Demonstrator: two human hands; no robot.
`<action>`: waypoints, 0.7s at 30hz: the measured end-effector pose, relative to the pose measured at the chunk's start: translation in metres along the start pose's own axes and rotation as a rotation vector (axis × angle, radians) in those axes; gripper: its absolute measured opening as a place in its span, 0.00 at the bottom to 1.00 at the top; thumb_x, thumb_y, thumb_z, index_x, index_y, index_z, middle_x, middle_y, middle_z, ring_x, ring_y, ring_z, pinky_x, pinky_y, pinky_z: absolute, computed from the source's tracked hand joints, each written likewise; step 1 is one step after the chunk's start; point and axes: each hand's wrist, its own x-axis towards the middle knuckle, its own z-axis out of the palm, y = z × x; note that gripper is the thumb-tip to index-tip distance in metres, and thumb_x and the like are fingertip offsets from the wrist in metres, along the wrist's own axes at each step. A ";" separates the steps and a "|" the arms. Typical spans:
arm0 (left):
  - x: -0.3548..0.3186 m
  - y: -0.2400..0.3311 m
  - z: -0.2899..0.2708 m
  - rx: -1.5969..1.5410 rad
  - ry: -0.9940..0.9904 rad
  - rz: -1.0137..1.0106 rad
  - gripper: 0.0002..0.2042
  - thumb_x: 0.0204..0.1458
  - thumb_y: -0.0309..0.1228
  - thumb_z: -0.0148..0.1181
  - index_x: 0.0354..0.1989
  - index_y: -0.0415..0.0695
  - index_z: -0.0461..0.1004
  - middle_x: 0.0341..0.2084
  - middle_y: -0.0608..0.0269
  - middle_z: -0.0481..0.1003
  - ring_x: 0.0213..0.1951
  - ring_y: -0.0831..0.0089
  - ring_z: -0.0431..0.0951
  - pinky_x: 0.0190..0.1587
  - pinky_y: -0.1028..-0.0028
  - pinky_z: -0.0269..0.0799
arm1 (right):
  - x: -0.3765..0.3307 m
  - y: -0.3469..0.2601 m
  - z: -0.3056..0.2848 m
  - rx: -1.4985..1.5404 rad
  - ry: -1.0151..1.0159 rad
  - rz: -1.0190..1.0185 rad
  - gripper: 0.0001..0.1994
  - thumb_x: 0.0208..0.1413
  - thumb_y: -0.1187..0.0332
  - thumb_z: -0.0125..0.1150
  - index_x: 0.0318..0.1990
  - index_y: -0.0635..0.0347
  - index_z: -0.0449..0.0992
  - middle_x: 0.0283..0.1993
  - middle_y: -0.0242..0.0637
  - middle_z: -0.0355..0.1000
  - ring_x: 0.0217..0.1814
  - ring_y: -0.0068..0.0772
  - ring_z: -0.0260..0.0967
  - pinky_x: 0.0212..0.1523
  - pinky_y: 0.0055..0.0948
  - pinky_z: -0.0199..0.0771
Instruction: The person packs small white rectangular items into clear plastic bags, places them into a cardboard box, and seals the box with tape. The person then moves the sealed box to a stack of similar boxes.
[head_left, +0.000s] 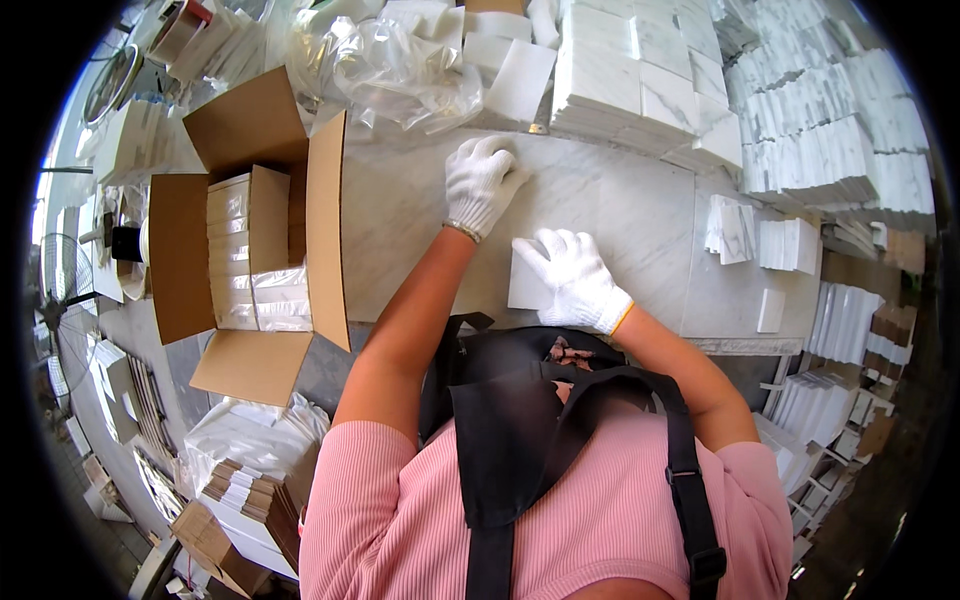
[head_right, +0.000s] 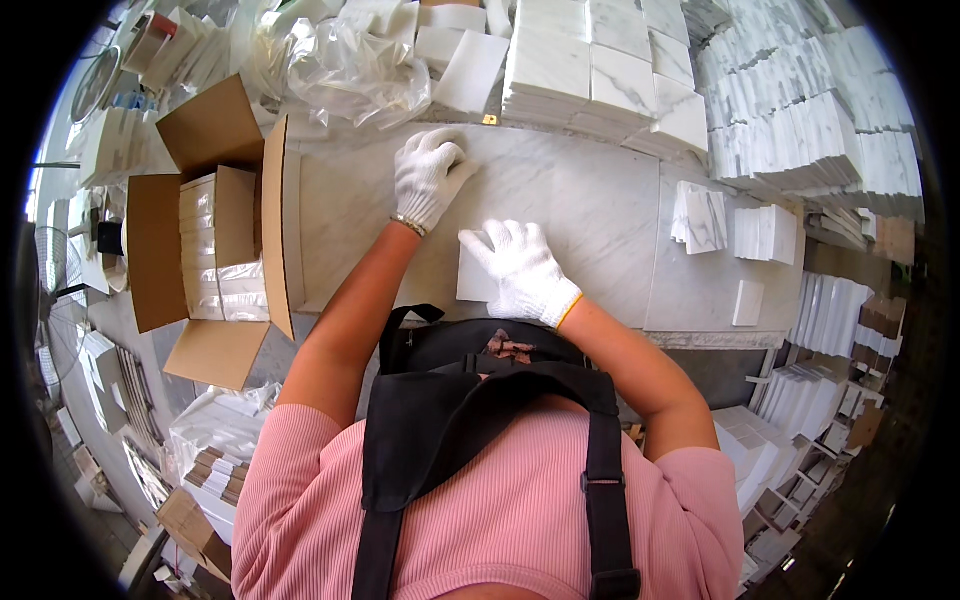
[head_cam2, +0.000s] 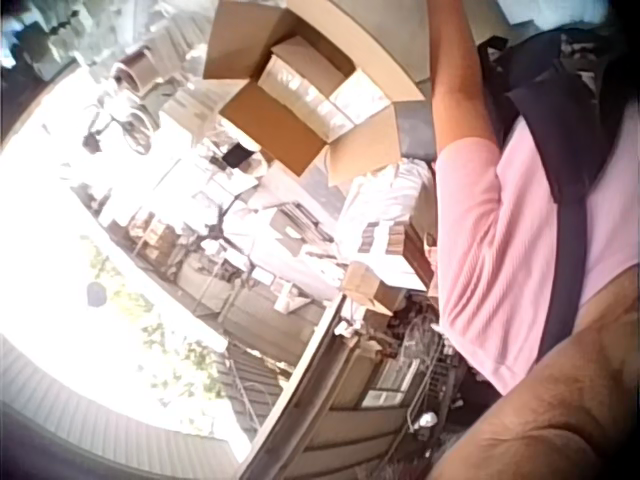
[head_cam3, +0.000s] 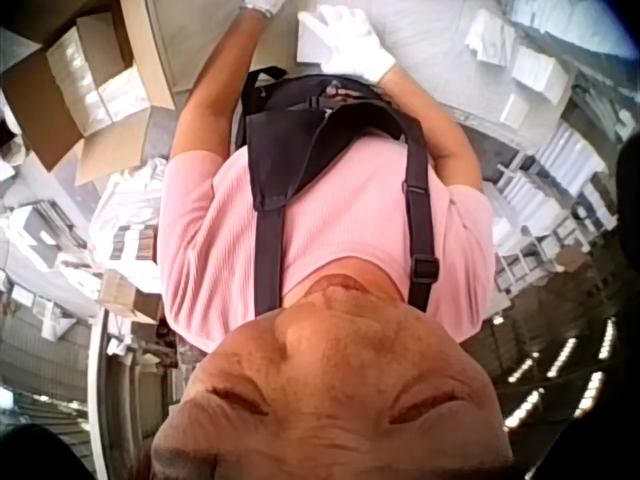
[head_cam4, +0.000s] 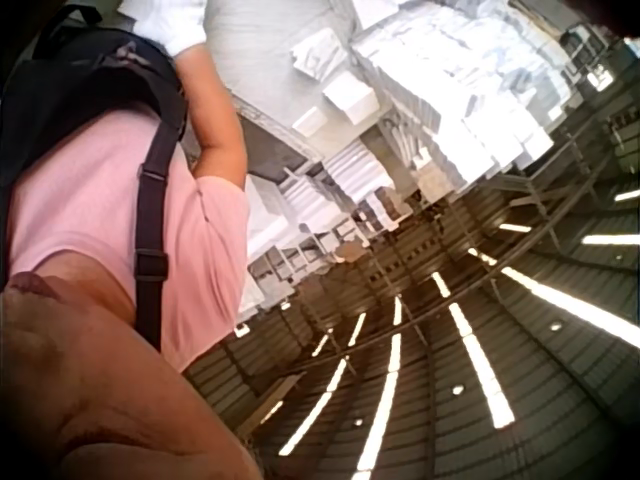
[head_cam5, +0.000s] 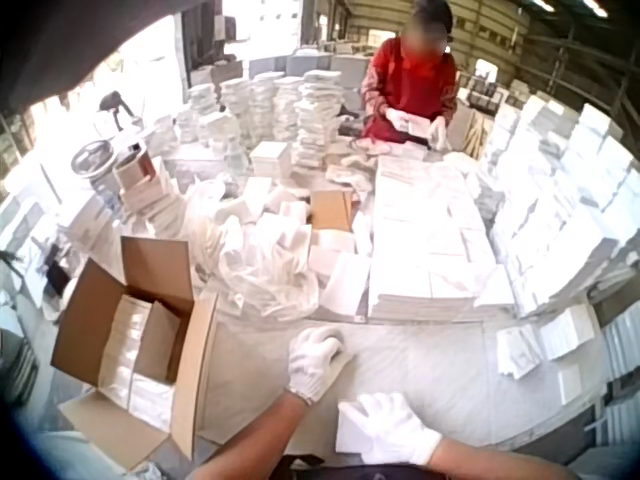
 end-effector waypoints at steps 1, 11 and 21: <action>0.001 0.000 0.000 0.000 -0.016 -0.015 0.12 0.38 0.35 0.76 0.22 0.46 0.75 0.41 0.64 0.81 0.43 0.57 0.79 0.44 0.58 0.72 | -0.001 0.000 0.002 -0.013 0.013 -0.008 0.48 0.33 0.53 0.71 0.70 0.54 0.66 0.57 0.45 0.64 0.57 0.46 0.62 0.56 0.43 0.61; -0.001 0.002 0.001 0.020 -0.048 -0.047 0.11 0.39 0.35 0.76 0.22 0.47 0.77 0.43 0.67 0.82 0.45 0.59 0.79 0.46 0.61 0.72 | -0.002 0.001 0.001 -0.033 0.017 -0.009 0.48 0.35 0.53 0.70 0.71 0.53 0.65 0.56 0.42 0.65 0.55 0.43 0.63 0.52 0.41 0.61; 0.003 0.014 -0.036 -0.431 -0.342 -0.327 0.07 0.52 0.32 0.70 0.33 0.44 0.78 0.52 0.57 0.80 0.56 0.58 0.76 0.59 0.64 0.71 | 0.016 0.059 -0.050 0.214 0.236 0.210 0.55 0.38 0.38 0.75 0.74 0.51 0.60 0.77 0.49 0.51 0.79 0.55 0.47 0.75 0.52 0.51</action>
